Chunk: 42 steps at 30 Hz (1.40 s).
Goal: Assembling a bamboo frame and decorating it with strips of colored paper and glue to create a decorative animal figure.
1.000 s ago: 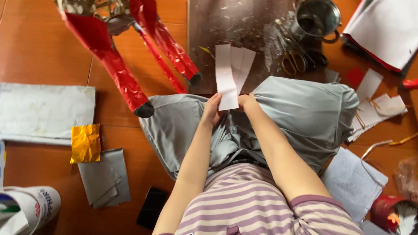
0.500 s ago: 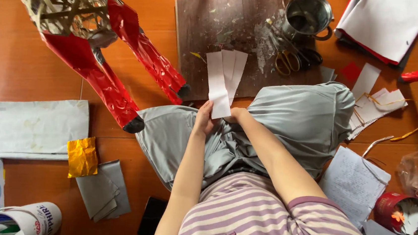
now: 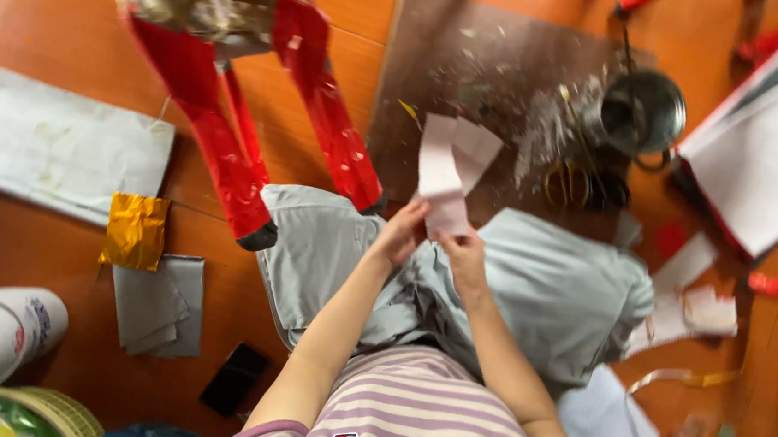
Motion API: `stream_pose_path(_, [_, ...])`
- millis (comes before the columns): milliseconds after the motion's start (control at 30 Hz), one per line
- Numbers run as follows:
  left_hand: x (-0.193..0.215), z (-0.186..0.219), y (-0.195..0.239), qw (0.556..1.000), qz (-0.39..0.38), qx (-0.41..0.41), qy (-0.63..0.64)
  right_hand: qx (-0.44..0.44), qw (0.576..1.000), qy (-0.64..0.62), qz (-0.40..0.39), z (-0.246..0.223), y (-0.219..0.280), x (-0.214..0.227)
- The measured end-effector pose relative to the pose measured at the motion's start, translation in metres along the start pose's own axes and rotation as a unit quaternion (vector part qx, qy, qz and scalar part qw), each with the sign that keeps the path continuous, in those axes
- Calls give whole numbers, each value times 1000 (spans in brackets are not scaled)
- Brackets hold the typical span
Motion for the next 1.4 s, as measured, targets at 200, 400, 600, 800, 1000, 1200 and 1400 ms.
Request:
stream_pose_path(200, [-13, 74, 1, 990, -77, -95, -74, 134, 971, -166, 111, -118, -36, -5])
stream_pose_path(400, [-101, 219, 96, 984, 39, -172, 30, 153, 968, -197, 26, -174, -49, -11])
stream_pose_path(600, [-83, 209, 133, 963, 118, -186, -154, 72, 982, -165, -53, -155, -67, -32])
stream_pose_path(800, [-86, 206, 160, 970, 52, -172, -162, 30, 983, -148, -101, -152, -87, -62])
stream_pose_path(1000, [-61, 207, 135, 982, -34, -146, -111, -21, 985, -143, -91, -162, -108, -113])
stream_pose_path(1200, [-68, 198, 83, 979, -154, -18, 130, -46, 989, -114, -81, -141, -131, -142])
stream_pose_path(1400, [-42, 184, 11, 970, -167, -159, 84, -38, 990, -122, -57, -165, -115, -165])
Point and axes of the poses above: each hand's wrist, its own y-axis away from the middle knuckle, its own x-axis out of the back of the hand, z = x × y, the point moved 4 cm from there along -y, towards the middle knuckle, and after that the axes turned 12 degrees about -y, right-handed, at the moved point
